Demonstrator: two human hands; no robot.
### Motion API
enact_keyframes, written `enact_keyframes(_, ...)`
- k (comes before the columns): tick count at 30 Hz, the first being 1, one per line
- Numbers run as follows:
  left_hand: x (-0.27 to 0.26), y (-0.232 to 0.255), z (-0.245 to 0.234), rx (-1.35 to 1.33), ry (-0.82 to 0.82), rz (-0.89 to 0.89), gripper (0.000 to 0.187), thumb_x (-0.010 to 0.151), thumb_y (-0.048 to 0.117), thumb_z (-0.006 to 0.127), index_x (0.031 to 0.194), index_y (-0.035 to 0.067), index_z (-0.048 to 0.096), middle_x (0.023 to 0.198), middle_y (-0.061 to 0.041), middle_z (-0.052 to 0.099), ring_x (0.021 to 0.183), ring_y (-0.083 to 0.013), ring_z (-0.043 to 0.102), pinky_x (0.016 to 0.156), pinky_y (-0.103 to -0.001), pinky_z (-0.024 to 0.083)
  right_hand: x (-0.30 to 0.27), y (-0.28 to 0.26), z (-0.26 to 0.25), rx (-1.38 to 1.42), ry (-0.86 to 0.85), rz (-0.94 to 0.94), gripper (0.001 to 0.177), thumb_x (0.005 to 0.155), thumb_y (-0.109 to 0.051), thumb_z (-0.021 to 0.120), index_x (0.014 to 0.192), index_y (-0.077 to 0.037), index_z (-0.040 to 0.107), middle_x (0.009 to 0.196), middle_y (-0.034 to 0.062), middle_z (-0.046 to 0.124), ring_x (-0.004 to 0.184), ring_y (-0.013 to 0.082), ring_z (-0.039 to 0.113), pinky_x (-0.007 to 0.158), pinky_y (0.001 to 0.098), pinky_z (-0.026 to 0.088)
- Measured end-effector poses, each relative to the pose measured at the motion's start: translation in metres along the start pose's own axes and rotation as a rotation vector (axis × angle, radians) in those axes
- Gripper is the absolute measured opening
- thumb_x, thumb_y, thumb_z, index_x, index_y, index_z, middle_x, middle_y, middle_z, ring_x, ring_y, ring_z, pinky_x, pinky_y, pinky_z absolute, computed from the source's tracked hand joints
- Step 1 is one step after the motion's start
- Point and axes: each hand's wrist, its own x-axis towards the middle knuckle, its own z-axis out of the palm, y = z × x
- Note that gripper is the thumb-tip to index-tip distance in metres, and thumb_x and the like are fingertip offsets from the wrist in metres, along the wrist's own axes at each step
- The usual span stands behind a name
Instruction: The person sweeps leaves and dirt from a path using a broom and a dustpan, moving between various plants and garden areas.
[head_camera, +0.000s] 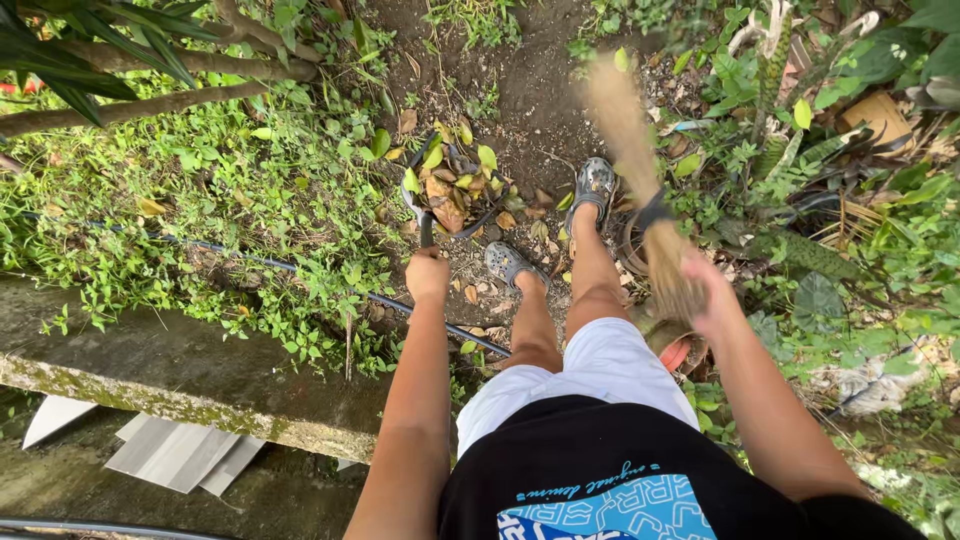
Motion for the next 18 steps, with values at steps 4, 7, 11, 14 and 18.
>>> enact_keyframes(4,0.005,-0.001,0.005,0.029,0.031,0.048,0.029,0.085,0.021,0.068,0.111,0.014,0.078,0.11,-0.016,0.075,0.099,-0.0367,0.072,0.09,-0.045,0.056,0.134,-0.039,0.01,0.112,-0.021,-0.211,0.082,0.086,-0.036,0.071,0.158,-0.008,0.044,0.133,0.0163,0.058,0.118,0.0337,0.058,0.099,0.0527,0.051)
enact_keyframes(7,0.004,0.005,0.003,0.018,0.012,0.009,0.029,0.086,0.024,0.069,0.112,0.015,0.079,0.108,-0.017,0.075,0.101,-0.0364,0.072,0.092,-0.044,0.056,0.171,-0.049,0.012,-0.037,0.154,0.047,0.078,0.085,-0.04,0.073,0.15,-0.004,0.051,0.128,0.0201,0.07,0.115,0.035,0.069,0.101,0.0454,0.057)
enact_keyframes(11,0.002,0.011,-0.002,0.03,-0.021,-0.002,0.03,0.086,0.022,0.068,0.114,0.014,0.078,0.108,-0.018,0.075,0.101,-0.0365,0.072,0.091,-0.045,0.056,0.101,-0.031,-0.024,-0.34,0.088,0.186,0.077,0.078,-0.04,0.068,0.152,-0.026,0.051,0.128,0.0065,0.06,0.11,0.0288,0.06,0.092,0.0493,0.047)
enact_keyframes(14,0.005,0.016,-0.005,0.025,-0.014,-0.001,0.035,0.084,0.019,0.068,0.117,0.013,0.077,0.11,-0.019,0.074,0.1,-0.0359,0.072,0.089,-0.044,0.057,0.019,-0.047,-0.072,-0.02,-0.015,0.206,0.076,0.078,-0.037,0.065,0.151,-0.017,0.056,0.132,0.0109,0.068,0.111,0.0296,0.066,0.094,0.0479,0.052)
enact_keyframes(18,0.002,0.015,-0.001,0.03,-0.021,-0.015,0.032,0.086,0.02,0.066,0.115,0.013,0.078,0.106,-0.019,0.075,0.096,-0.0356,0.074,0.087,-0.044,0.058,0.006,-0.056,-0.062,-0.158,0.104,0.188,0.077,0.072,-0.032,0.059,0.149,-0.029,0.055,0.125,0.0058,0.069,0.104,0.0272,0.067,0.085,0.0495,0.051)
